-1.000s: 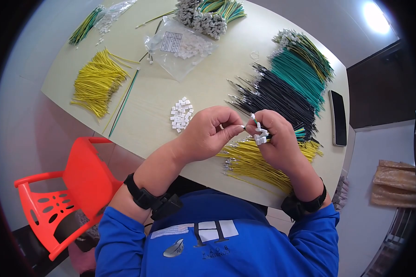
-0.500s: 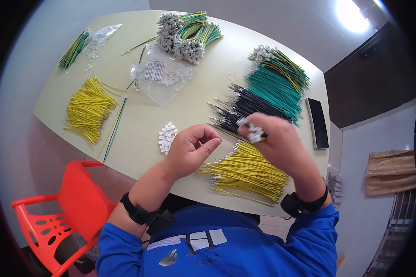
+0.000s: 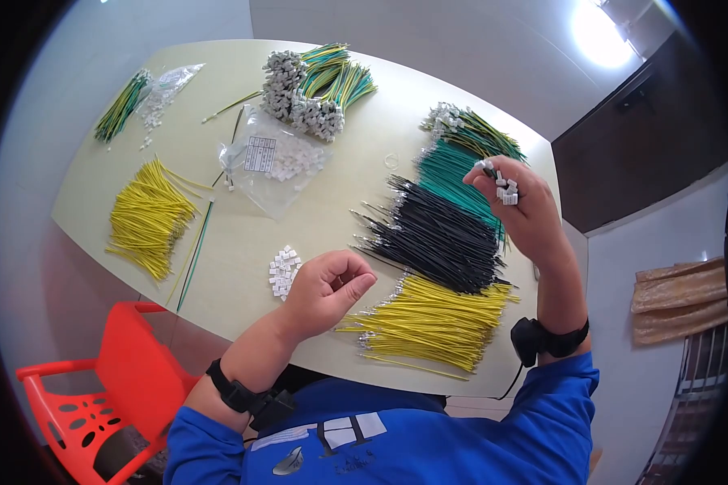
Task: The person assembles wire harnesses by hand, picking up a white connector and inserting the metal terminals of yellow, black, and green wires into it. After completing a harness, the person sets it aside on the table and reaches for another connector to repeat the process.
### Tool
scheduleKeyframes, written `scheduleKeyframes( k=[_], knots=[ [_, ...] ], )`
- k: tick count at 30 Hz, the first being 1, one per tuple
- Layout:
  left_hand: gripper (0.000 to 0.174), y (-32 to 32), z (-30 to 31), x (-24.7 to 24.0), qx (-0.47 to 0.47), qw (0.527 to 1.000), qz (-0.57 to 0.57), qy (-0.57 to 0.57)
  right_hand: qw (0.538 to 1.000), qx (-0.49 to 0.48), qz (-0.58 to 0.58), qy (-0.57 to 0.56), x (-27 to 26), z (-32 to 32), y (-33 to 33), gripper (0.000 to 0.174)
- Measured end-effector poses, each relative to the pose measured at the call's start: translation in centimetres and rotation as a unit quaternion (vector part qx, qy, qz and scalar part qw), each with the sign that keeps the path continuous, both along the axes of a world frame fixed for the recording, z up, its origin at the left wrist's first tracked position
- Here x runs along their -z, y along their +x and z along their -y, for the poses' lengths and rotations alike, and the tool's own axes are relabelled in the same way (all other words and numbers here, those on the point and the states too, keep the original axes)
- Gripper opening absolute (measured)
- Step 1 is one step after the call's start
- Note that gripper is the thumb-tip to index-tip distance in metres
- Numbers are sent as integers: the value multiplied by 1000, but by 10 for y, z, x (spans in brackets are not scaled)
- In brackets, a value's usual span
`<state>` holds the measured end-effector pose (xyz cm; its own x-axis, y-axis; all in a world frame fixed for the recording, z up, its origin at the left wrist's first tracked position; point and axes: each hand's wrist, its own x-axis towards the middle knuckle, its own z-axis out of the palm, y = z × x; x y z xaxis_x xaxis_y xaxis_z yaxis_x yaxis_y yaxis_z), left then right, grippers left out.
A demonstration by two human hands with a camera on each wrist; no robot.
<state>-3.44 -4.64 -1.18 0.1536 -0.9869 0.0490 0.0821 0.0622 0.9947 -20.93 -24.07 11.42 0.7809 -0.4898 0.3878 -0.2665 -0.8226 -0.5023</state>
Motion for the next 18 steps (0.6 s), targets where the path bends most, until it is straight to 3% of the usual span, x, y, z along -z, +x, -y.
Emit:
scheduleKeyframes(
  k=[1, 4, 8, 11, 16, 18],
  knots=[
    [5, 0, 0, 0, 1, 1000, -6, 3, 1000, 1, 1, 0, -1, 6, -1, 13],
    [5, 0, 1, 0, 1, 1000, -7, 1, 980, 15, -44, -195, -12, 41, -4, 15],
    [5, 1, 2, 1, -5, 1000, -3, -5, 974, 118, -51, -185, -14, 93, -1, 15],
    [4, 0, 2, 1, -5, 1000, -5, -1, 940, 165, -26, -296, -5, 129, 8, 17],
    [7, 0, 5, 2, -20, 999, -29, -8, 913, 223, -95, -327, 17, 157, 30, 26],
    [4, 2, 2, 1, 6, 1000, -9, 9, 912, 264, -189, -251, 29, 157, 41, 31]
  ],
)
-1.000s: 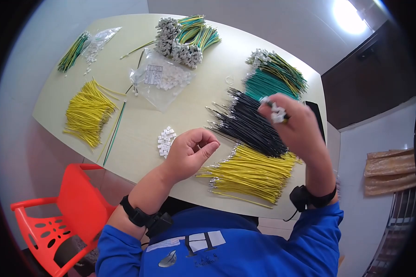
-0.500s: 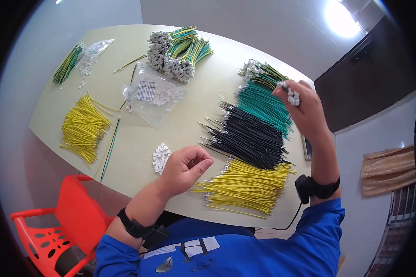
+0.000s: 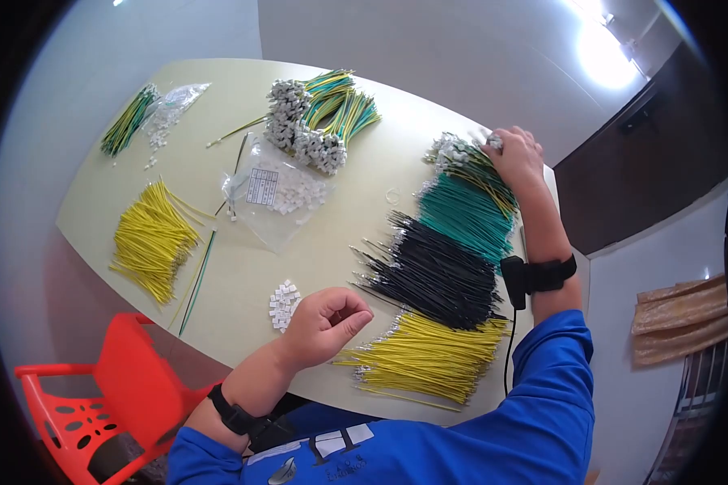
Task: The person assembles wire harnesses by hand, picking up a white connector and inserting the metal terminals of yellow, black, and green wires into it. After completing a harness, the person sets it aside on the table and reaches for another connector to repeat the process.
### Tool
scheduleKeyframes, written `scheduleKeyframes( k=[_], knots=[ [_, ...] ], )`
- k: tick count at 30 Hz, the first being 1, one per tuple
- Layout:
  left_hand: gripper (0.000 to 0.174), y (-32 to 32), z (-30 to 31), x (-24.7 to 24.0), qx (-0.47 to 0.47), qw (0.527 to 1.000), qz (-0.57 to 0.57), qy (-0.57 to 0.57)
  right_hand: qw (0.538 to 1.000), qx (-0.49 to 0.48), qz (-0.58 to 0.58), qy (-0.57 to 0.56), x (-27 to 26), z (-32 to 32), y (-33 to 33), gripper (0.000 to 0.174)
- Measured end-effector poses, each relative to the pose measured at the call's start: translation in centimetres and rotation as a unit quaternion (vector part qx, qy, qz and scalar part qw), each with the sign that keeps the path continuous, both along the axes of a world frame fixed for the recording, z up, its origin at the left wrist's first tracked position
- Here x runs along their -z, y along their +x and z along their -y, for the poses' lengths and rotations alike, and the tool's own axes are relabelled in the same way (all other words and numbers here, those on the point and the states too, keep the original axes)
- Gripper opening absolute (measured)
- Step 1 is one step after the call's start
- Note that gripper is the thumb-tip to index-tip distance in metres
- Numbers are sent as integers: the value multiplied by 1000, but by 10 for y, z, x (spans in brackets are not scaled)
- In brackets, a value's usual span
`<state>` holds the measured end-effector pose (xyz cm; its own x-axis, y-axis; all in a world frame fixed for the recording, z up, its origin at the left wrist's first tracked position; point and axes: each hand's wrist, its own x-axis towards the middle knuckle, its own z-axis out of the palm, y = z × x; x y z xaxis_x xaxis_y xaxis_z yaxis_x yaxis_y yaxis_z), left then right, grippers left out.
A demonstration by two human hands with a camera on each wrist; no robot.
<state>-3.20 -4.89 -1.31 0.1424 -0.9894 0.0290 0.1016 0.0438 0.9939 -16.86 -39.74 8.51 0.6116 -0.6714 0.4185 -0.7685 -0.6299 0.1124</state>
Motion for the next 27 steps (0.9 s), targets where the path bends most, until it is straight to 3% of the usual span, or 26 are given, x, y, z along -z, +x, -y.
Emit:
scheduleKeyframes(
  k=[6, 10, 12, 16, 18, 20, 22, 27],
  knots=[
    [4, 0, 0, -1, -1, 1000, -14, 1, 981, 95, -2, 169, -4, -11, 16, 27],
    [4, 0, 1, -2, -2, 1000, -12, -8, 978, 19, 38, 204, 4, -7, 6, 30],
    [4, 0, 0, -2, -4, 1000, -6, -15, 979, -48, 119, 158, 16, -11, -3, 28],
    [3, -1, -1, -2, -12, 1000, -6, -19, 956, -149, 194, 159, 7, -68, -18, 23],
    [4, -3, 0, -1, -37, 999, 4, -39, 930, -204, 121, 281, -6, -115, -29, 20],
    [4, -2, -1, -1, -78, 993, 29, -85, 887, -319, 91, 321, 4, -156, -39, 16],
    [4, -4, -1, 1, -110, 988, 18, -104, 850, -311, 57, 422, 14, -191, -45, 12],
    [6, 3, -6, -6, -236, 961, 8, -143, 866, -298, 107, 387, 47, -221, -51, 7]
  ],
)
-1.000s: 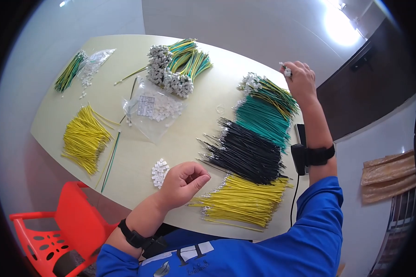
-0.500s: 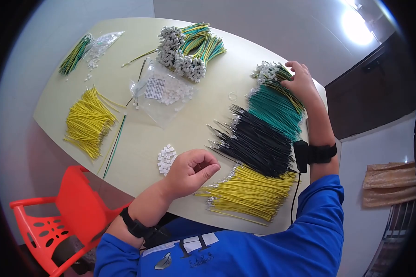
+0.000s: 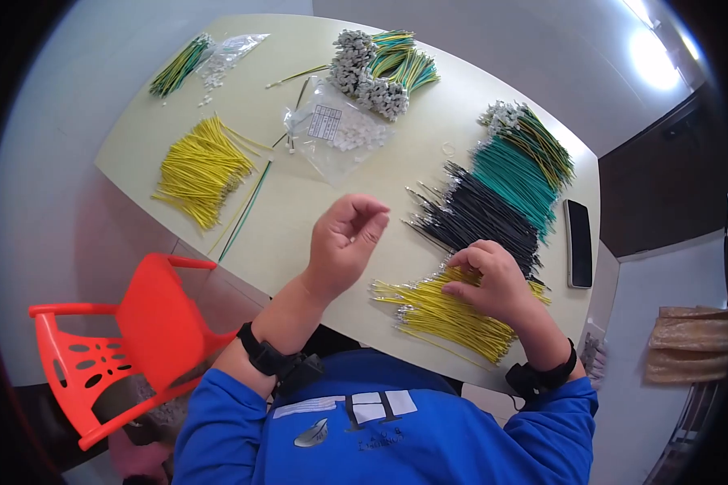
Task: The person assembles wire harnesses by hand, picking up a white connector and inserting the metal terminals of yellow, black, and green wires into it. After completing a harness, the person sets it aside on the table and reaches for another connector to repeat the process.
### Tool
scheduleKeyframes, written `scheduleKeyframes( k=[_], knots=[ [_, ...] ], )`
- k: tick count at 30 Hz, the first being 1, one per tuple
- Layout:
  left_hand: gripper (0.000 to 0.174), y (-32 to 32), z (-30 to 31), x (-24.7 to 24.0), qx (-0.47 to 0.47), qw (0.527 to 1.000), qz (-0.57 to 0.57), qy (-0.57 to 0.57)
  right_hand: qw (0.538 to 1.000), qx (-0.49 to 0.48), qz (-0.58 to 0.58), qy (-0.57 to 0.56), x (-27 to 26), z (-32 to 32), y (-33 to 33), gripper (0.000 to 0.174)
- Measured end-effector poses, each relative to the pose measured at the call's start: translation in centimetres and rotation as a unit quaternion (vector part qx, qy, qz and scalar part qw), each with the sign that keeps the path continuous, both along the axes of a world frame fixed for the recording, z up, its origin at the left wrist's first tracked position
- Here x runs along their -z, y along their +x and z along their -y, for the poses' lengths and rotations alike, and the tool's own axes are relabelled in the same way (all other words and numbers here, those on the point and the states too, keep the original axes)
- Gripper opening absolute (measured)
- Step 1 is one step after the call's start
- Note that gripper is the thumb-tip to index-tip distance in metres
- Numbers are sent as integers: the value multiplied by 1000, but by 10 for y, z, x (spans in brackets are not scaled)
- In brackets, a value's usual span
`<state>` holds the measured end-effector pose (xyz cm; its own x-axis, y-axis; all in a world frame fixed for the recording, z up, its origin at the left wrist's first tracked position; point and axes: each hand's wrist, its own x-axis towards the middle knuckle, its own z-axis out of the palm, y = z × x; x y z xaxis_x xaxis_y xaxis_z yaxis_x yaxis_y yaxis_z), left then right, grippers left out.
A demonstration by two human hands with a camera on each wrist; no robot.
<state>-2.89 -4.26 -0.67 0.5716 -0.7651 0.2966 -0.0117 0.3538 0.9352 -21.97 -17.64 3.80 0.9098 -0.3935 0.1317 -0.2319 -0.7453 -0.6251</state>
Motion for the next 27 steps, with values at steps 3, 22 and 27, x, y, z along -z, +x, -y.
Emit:
scheduleKeyframes(
  k=[3, 22, 27],
  knots=[
    [6, 18, -8, -4, -55, 997, 32, 44, 1000, -15, -14, -1, 8, 0, -5, 6],
    [8, 29, -29, -4, -107, 845, 471, 230, 997, 54, 52, 14, 14, -3, -14, 2],
    [8, 29, -29, -3, -92, 858, 460, 209, 991, 75, 104, 41, 12, -3, -13, 2]
  ],
)
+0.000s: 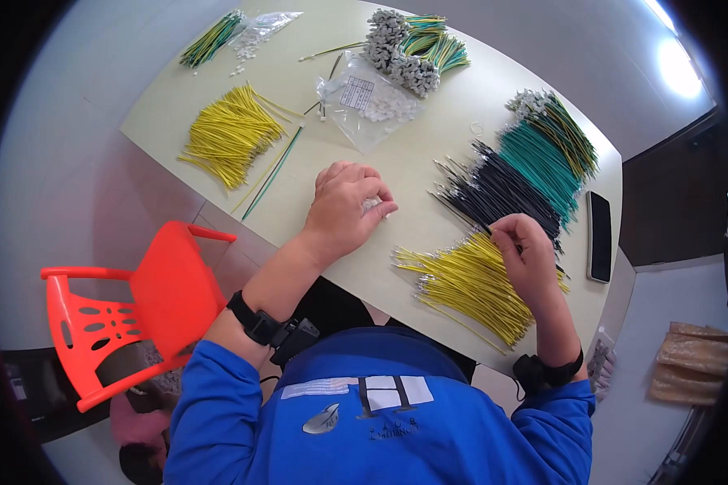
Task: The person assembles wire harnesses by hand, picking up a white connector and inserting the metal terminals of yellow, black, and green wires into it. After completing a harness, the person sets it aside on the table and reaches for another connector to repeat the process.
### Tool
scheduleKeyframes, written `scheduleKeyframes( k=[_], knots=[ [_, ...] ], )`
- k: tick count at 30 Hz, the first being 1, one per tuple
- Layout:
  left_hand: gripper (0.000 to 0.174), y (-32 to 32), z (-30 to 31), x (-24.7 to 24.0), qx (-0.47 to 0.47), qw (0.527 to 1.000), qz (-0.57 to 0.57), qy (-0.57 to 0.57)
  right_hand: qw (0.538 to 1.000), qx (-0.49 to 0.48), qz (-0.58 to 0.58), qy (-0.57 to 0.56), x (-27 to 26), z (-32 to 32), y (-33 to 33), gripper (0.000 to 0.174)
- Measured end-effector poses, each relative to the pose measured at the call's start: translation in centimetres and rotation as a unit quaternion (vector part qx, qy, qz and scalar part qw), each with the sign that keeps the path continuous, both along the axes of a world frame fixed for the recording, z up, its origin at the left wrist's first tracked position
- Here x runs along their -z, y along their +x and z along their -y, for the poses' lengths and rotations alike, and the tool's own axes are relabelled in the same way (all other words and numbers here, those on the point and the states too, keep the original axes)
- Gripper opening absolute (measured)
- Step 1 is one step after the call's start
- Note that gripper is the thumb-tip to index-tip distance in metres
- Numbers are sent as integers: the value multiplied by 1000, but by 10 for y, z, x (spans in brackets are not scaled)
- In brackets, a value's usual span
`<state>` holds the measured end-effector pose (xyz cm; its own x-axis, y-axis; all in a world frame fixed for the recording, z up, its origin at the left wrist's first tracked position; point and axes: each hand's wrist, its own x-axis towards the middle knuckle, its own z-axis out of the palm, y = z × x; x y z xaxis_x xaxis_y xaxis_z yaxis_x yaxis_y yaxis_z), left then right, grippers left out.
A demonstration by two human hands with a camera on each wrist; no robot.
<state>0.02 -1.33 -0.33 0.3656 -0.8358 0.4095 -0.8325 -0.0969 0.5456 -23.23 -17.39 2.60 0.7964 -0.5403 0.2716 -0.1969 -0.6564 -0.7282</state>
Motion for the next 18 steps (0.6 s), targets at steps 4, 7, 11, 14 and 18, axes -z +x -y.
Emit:
scheduleKeyframes(
  k=[4, 7, 11, 14, 18],
  knots=[
    [8, 3, -3, -3, 12, 1000, -10, -10, 998, 11, 8, 58, -12, -2, 1, 3],
    [8, 5, -7, -6, 46, 999, 4, 13, 998, -3, -20, 52, -17, -7, 5, 3],
    [9, 1, -3, -4, 82, 996, -1, 40, 999, -37, -36, 14, -16, -11, 10, 2],
    [11, 0, 1, -5, 100, 994, 49, 17, 998, -49, -31, -4, -13, -13, 12, 2],
    [7, -17, 14, -11, 127, 970, -207, 6, 999, -49, -14, -5, -15, -17, 18, 3]
  ],
)
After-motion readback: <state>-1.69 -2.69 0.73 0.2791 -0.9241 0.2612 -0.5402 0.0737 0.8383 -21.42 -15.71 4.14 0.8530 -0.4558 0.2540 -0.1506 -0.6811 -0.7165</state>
